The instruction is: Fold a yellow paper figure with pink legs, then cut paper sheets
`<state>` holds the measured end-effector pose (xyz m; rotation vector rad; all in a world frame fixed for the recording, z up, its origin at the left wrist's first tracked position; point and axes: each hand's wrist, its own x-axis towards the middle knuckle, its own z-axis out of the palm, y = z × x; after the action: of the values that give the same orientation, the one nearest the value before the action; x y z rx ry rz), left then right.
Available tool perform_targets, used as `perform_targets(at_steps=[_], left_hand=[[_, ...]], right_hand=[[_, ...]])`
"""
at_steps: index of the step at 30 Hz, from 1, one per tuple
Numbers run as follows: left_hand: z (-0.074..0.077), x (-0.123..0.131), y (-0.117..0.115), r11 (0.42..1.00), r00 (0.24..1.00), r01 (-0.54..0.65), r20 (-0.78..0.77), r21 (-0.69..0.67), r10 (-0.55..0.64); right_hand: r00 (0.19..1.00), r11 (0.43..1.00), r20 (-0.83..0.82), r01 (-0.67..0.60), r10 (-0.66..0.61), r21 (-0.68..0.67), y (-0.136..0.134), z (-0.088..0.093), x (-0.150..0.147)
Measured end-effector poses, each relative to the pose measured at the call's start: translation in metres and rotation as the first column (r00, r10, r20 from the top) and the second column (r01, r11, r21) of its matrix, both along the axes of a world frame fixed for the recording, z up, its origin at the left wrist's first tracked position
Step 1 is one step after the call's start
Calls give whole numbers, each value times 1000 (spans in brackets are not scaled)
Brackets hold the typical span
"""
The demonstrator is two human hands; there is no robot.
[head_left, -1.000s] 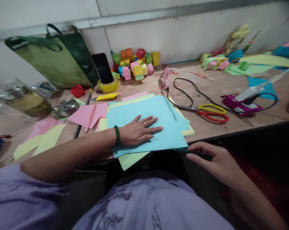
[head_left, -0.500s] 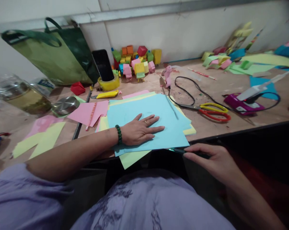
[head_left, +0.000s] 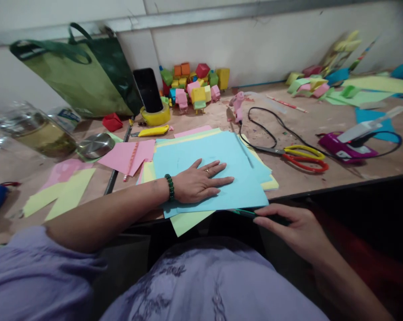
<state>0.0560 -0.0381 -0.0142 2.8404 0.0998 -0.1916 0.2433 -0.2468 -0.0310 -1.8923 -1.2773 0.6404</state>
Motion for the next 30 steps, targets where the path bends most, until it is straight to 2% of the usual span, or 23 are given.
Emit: perform_targets(at_steps=[24, 30], left_hand=[[-1, 2, -1, 1000, 1000, 3, 20, -4, -3], [12, -9, 7, 999, 998, -6, 55, -46, 8]], right_hand=[[1000, 999, 3, -22, 22, -37, 5, 2, -18], [1000, 998, 3, -28, 28, -57, 5, -1, -14]])
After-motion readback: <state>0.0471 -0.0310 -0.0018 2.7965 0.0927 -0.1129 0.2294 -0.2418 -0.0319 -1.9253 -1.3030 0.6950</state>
